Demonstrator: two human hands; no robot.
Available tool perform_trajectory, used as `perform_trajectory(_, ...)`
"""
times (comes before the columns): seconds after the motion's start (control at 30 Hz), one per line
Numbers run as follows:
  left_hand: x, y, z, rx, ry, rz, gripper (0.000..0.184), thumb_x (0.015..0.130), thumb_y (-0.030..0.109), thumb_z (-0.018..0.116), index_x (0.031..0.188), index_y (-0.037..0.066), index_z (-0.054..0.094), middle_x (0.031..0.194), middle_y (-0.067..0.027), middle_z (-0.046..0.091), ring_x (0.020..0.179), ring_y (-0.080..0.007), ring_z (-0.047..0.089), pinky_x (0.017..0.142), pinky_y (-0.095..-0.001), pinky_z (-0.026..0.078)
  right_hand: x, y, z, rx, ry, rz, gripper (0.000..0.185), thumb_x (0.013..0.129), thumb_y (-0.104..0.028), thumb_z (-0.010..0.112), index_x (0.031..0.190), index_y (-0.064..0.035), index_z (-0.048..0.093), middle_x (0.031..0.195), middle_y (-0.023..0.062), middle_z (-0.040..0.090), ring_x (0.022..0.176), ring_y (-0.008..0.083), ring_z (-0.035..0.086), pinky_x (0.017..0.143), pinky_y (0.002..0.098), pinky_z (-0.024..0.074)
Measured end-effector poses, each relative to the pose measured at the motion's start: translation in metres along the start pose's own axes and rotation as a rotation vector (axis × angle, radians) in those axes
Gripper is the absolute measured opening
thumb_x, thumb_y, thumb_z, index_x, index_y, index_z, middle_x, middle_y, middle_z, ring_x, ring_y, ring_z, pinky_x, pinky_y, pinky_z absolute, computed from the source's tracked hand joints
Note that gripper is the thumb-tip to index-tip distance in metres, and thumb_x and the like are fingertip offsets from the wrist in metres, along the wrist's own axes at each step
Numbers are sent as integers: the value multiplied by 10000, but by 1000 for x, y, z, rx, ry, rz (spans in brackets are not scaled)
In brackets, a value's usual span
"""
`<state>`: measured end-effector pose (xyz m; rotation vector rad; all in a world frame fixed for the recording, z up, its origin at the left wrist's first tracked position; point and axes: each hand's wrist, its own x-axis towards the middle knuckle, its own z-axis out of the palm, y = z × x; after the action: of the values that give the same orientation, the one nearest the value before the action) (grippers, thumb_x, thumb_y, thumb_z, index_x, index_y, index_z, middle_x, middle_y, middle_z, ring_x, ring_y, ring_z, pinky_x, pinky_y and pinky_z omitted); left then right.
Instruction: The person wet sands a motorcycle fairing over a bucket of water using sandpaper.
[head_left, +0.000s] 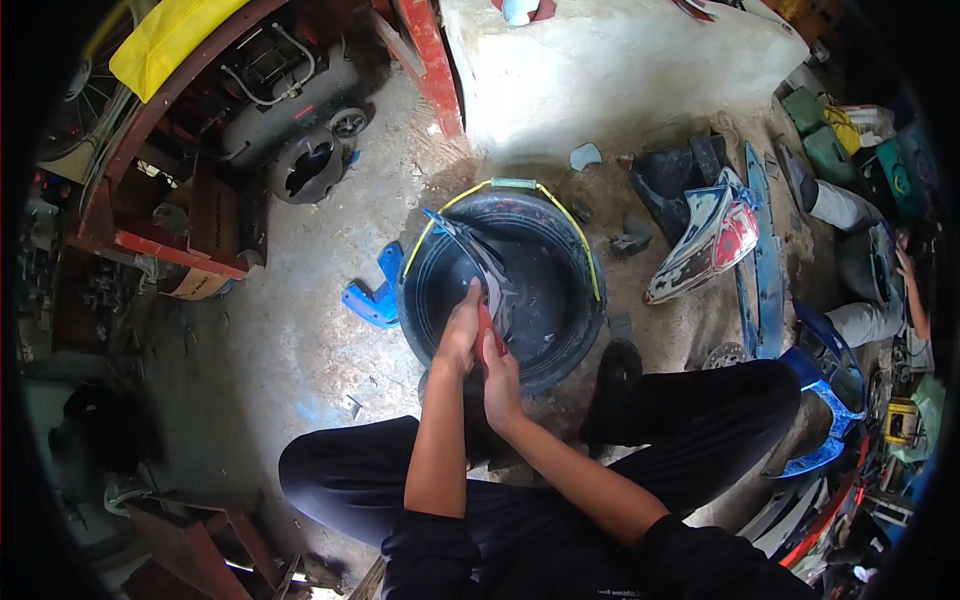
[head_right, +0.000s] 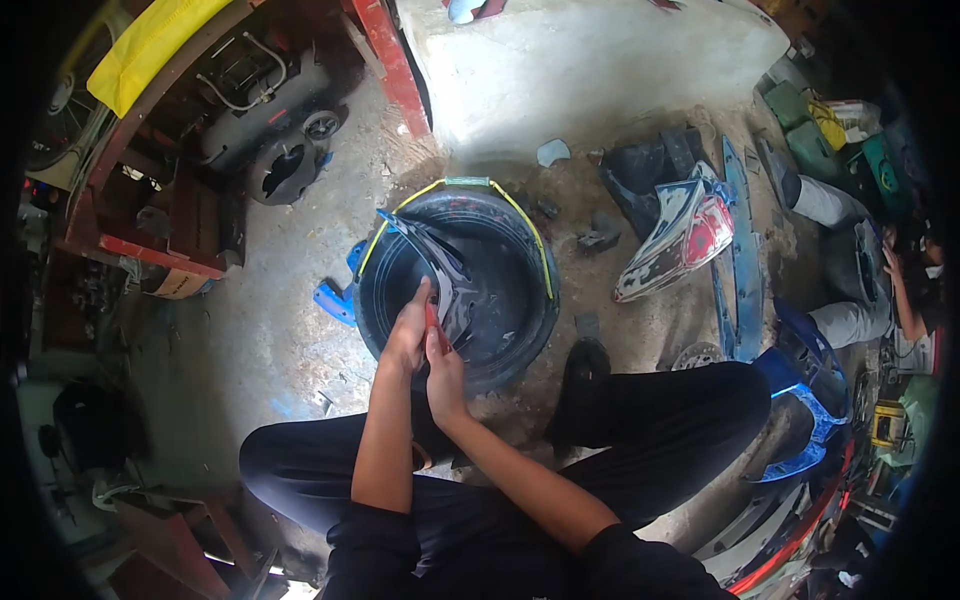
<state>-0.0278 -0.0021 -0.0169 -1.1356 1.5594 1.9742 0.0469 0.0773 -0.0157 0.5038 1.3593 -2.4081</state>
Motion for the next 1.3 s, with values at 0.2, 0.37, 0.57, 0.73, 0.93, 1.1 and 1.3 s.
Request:
perform_trajectory(0.2,58,-41,-21,16,-65,214,614,1105,460,417,1417,-48,565,1299,-165,676,1162,-232,630,1051,-360,457,67,-20,-9,-172,487,-109,524,1095,-355,489,1330,98,611,1356,239,641,1241,283,624,1057,363,462)
perform_trajectory(0.37,33,-26,-11,299,83,299,611,1089,473,444,1340,-52,633,1291,-176,683,1184,-255,620,1057,-348,427,198,58,-95,-313,887,219,547,1018,-386,598,1262,101,648,1299,258,662,1168,324,676,982,409,532)
perform_trajectory(0.57,24,-20,-9,354,84,296,599,1086,475,440,1321,-34,652,1263,-196,694,1184,-273,624,1063,-363,420,222,95,-104,13,517,355,491,992,-371,628,1256,38,689,1265,149,692,1082,247,687,901,388,554)
perform_trajectory(0.73,21,-14,2,410,85,281,564,1075,424,452,1307,-50,654,1239,-201,707,1164,-275,640,1042,-383,438,158,-12,-2,-325,-50,-163,460,1072,-361,528,1318,-3,679,1186,103,729,1086,192,650,959,314,489)
perform_trajectory(0.93,54,-41,-12,505,3,364,572,1035,452,422,1293,5,667,1258,-322,654,1270,-482,574,1049,-502,444,156,-49,38,-825,-338,-539,478,1067,-391,553,1337,-12,660,1366,179,670,1370,261,559,1068,341,454)
perform_trajectory(1.1,37,-26,-8,449,85,309,565,1080,424,444,1256,-61,675,1125,-164,728,1018,-223,651,953,-375,484,157,-6,-11,-547,-147,-559,536,1059,-449,563,1285,19,692,1304,139,699,1210,171,623,1014,324,473)
perform_trajectory(1.3,41,-32,-7,399,72,334,637,1089,504,429,1294,-52,660,1149,-177,723,1068,-224,646,1004,-360,458,195,34,-83,-938,452,352,565,1031,-457,540,1258,34,702,1300,202,699,1200,316,671,1009,423,500)
